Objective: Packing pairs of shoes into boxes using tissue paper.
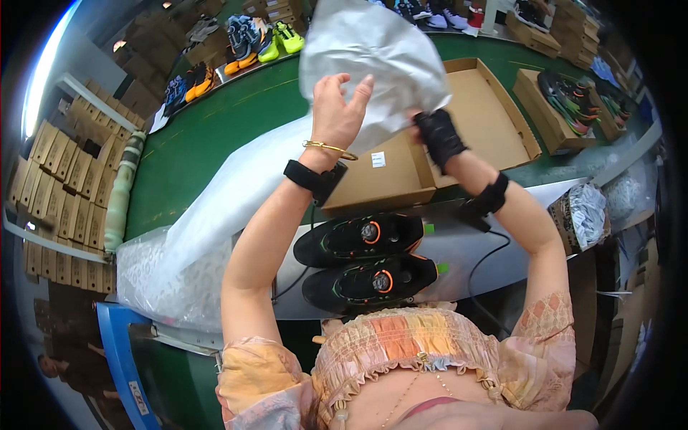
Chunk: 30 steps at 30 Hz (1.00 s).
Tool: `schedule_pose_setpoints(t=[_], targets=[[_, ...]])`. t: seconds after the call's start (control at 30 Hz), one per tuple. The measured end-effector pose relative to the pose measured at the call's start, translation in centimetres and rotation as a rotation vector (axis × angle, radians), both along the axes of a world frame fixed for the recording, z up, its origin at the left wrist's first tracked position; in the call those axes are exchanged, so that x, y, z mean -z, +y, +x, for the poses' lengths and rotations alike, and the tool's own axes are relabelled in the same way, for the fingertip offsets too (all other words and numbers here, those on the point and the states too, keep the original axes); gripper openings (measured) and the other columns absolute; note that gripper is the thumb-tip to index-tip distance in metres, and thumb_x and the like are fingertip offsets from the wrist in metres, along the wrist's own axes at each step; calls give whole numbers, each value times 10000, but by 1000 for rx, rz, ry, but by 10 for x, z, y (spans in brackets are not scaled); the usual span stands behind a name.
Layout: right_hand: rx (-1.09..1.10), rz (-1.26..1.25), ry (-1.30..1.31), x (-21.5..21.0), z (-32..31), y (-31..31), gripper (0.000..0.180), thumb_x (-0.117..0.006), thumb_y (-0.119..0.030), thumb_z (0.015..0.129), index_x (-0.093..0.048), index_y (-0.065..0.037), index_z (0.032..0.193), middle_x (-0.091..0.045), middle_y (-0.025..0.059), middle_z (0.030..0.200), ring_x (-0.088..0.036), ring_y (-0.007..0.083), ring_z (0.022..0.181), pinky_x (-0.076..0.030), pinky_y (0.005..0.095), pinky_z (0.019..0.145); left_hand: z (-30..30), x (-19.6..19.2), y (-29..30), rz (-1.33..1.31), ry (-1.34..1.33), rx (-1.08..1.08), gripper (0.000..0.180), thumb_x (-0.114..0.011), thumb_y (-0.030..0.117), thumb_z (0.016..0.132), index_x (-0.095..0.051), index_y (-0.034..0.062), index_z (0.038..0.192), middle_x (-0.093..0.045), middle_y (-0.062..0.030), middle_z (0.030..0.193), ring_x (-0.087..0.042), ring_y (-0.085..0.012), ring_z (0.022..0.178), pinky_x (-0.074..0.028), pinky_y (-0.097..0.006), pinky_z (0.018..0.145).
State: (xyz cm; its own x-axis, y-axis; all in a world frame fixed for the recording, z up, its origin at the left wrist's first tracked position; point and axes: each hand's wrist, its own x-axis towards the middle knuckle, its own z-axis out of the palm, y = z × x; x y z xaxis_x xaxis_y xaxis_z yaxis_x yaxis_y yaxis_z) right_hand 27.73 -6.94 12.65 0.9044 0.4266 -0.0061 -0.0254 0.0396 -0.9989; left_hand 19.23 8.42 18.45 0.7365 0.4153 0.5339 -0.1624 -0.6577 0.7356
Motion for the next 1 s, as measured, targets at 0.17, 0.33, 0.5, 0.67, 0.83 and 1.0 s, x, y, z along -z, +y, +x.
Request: schedule_pose_setpoints(t=[0.17,0.33,0.5,0.67,0.83,1.0], targets=[[523,-69,-213,-7,108,-111,267,-604,-243,735,-476,-87,561,-450,-1,468,-410,98,355,-307,233,336,-4,45,17,395,472,-30,699,-557,521,720,-457,-44,1118,-460,-260,1100,-484,-368,992,-415,-391,816],[798,-315,-231,16,168,-226,254,-596,-274,707,-545,-27,734,-522,62,538,-479,149,415,-365,294,384,-28,94,49,314,790,-43,800,-544,594,684,-424,-34,1166,-470,-255,1097,-497,-370,990,-416,-380,827],[1172,-636,-308,80,208,-334,555,-635,-360,669,-532,66,1009,-578,201,994,-553,316,918,-420,353,799,-50,143,93,143,683,-618,923,-530,662,637,-379,-57,1195,-453,-297,1115,-460,-393,1043,-376,-420,876],[1408,-599,-411,108,187,-362,502,-602,-469,680,-582,29,614,-543,105,503,-524,209,483,-399,358,506,-77,140,96,-913,883,-128,851,-520,610,702,-381,-77,1185,-457,-206,1177,-492,-295,1039,-420,-449,821],[1073,-660,-112,94,176,-335,496,-611,-410,690,-561,64,829,-582,109,545,-572,243,526,-443,348,549,-82,172,118,-1182,598,189,440,-605,313,773,-526,-41,1023,-601,-100,939,-596,-208,797,-495,-383,666],[1175,-389,-160,86,161,-293,570,-572,-507,693,-591,59,627,-547,124,521,-550,216,520,-423,327,532,-96,222,180,-189,646,-440,229,-566,147,697,-589,-47,817,-615,-131,798,-583,-220,714,-459,-309,635]])
